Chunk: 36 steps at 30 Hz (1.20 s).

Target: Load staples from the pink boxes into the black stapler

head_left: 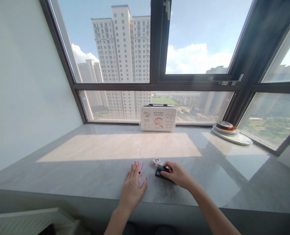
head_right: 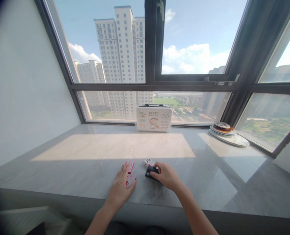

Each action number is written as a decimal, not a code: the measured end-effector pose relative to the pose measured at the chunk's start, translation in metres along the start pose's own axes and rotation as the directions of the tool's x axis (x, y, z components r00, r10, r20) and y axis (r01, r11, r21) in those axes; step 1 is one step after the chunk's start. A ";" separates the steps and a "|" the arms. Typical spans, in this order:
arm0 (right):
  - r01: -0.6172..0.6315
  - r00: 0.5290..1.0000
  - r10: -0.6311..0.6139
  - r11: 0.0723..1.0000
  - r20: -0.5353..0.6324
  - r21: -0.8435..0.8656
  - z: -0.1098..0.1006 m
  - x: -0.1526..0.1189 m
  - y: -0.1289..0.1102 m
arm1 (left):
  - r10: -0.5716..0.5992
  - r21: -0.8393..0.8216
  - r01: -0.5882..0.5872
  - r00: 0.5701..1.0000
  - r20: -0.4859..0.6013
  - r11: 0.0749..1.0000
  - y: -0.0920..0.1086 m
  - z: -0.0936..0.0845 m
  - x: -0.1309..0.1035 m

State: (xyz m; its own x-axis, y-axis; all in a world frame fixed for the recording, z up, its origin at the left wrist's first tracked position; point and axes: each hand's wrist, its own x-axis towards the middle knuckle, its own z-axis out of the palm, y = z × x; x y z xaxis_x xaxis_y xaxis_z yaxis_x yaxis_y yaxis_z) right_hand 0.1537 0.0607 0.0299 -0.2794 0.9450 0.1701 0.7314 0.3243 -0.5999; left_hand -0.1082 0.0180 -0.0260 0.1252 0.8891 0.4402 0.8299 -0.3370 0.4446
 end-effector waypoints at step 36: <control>-0.114 0.992 0.061 0.802 0.109 0.586 0.087 0.005 -0.056 | -0.047 0.061 0.055 0.992 -0.119 0.997 -0.002 0.018 0.015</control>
State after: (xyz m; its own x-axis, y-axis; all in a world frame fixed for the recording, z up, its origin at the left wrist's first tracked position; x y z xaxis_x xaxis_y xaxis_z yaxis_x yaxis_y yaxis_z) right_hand 0.0569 0.0429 -0.0038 -0.3002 0.9527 0.0472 0.2539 0.1275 -0.9588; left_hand -0.0978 0.0379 -0.0344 0.0205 0.8608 0.5085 0.8669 -0.2687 0.4199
